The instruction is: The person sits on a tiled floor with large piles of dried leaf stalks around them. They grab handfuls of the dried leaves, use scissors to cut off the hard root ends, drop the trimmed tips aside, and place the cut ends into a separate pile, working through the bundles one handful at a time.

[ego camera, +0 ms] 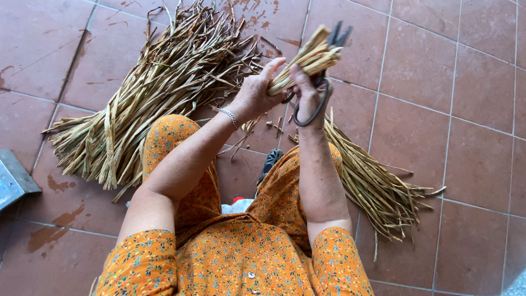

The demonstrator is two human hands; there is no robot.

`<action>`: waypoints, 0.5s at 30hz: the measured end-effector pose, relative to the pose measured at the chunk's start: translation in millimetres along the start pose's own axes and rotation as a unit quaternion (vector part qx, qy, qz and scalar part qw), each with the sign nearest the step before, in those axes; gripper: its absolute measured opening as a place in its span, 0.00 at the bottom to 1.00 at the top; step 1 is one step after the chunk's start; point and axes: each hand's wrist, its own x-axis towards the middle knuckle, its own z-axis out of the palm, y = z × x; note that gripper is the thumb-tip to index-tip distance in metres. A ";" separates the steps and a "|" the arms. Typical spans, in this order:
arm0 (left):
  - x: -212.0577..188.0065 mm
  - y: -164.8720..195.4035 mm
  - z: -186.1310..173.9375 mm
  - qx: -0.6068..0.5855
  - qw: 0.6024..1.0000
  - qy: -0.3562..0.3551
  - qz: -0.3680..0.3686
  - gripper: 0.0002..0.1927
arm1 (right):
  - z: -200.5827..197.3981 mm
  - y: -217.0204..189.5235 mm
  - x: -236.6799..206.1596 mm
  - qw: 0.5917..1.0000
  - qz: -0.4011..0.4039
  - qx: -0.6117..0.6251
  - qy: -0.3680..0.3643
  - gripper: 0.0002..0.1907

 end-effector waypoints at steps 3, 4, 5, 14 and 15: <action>-3.5 -2.7 -3.0 -0.022 0.999 0.012 0.032 0.17 | -5.5 0.9 3.6 0.997 -0.002 0.053 0.054 0.15; -3.0 -4.2 -3.8 -0.020 1.000 0.002 0.013 0.13 | -7.3 1.4 3.2 0.998 -0.010 0.062 0.017 0.17; -1.7 -5.3 -5.0 -0.019 1.000 -0.006 -0.006 0.09 | -10.3 1.1 2.6 0.997 -0.018 0.070 -0.021 0.19; 35.6 -8.1 -87.2 0.086 0.968 0.220 0.081 0.08 | -71.7 -7.9 4.2 0.991 0.012 0.115 0.072 0.15; 41.0 -5.9 -92.5 0.138 0.950 0.224 0.167 0.09 | -79.8 -8.7 0.5 0.989 0.012 0.123 0.082 0.13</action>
